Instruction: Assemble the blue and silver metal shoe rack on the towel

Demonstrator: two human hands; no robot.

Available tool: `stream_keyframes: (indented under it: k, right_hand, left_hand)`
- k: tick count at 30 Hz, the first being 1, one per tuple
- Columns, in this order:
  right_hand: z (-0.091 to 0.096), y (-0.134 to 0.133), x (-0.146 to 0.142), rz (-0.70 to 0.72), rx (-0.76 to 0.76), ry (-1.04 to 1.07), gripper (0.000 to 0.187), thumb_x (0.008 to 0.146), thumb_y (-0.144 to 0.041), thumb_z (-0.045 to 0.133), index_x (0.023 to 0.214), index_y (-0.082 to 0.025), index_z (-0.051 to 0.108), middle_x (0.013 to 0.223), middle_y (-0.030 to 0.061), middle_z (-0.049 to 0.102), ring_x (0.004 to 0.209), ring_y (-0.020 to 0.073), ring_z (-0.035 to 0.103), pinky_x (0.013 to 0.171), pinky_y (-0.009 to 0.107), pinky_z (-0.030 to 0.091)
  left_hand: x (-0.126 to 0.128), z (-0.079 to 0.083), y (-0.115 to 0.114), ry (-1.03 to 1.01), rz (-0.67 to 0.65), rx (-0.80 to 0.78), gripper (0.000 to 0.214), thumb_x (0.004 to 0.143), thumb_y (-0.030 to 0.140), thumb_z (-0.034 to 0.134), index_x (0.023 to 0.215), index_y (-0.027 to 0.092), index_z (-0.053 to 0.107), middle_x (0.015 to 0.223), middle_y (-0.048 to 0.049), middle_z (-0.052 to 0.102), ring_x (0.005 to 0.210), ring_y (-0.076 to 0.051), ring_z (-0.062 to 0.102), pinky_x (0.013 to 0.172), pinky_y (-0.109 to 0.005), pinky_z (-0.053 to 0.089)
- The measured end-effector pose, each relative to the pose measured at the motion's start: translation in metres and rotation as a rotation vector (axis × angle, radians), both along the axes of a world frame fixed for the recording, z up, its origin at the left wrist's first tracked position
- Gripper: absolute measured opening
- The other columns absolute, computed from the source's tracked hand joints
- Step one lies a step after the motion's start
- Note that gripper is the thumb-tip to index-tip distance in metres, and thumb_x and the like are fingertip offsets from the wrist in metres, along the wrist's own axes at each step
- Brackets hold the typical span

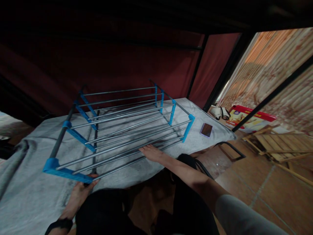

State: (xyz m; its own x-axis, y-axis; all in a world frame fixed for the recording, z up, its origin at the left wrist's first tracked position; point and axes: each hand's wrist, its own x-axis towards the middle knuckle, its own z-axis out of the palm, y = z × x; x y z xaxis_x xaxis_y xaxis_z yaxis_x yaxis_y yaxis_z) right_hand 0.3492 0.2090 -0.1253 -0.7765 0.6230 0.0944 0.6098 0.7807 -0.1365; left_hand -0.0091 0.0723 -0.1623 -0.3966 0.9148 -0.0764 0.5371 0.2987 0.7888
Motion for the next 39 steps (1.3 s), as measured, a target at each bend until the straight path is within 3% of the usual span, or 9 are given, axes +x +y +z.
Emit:
stream_keyframes:
  k: [8,13,20,32,39]
  right_hand:
    - [0.0,-0.005,0.009,0.082,0.12,-0.006,0.031,0.093,-0.004,0.039,0.116,-0.016,0.054,0.116,0.0093,0.062,0.108,0.0194,0.056,0.102,0.035,0.044]
    - [0.003,-0.006,0.01,0.1,0.131,0.007,0.027,0.093,-0.003,0.04,0.113,-0.015,0.055,0.112,0.0096,0.062,0.104,0.0192,0.058,0.1,0.035,0.045]
    - [-0.007,0.002,0.007,0.107,0.06,0.019,0.033,0.092,-0.002,0.041,0.119,-0.015,0.055,0.12,0.0111,0.063,0.113,0.0187,0.057,0.105,0.035,0.043]
    - [-0.032,0.02,0.008,0.086,-0.036,-0.02,0.037,0.09,0.001,0.041,0.119,-0.016,0.058,0.123,0.0112,0.064,0.114,0.0192,0.059,0.107,0.038,0.041]
    - [-0.027,0.03,0.008,-0.028,-0.152,-0.045,0.044,0.092,-0.004,0.04,0.13,-0.02,0.057,0.127,0.0087,0.065,0.116,0.019,0.06,0.105,0.037,0.043]
  left_hand:
    - [-0.013,-0.018,0.002,-0.02,0.008,-0.005,0.057,0.046,0.064,0.074,0.083,0.022,0.071,0.094,-0.0098,0.075,0.102,-0.037,0.066,0.103,-0.053,0.045]
    - [-0.012,-0.016,0.002,-0.007,0.008,-0.01,0.049,0.05,0.059,0.073,0.083,0.023,0.071,0.099,-0.0097,0.075,0.109,-0.038,0.064,0.107,-0.053,0.042]
    - [0.0,0.002,0.0,-0.012,0.046,-0.046,0.05,0.045,0.059,0.072,0.08,0.023,0.072,0.09,-0.0079,0.076,0.102,-0.037,0.067,0.102,-0.052,0.048]
    - [0.009,0.013,-0.002,0.035,0.012,-0.043,0.055,0.044,0.07,0.073,0.072,0.024,0.07,0.082,-0.0066,0.075,0.092,-0.037,0.068,0.093,-0.05,0.052]
    - [-0.002,-0.004,-0.002,0.027,0.003,0.003,0.052,0.05,0.065,0.071,0.082,0.024,0.072,0.092,-0.007,0.075,0.096,-0.035,0.067,0.092,-0.047,0.053]
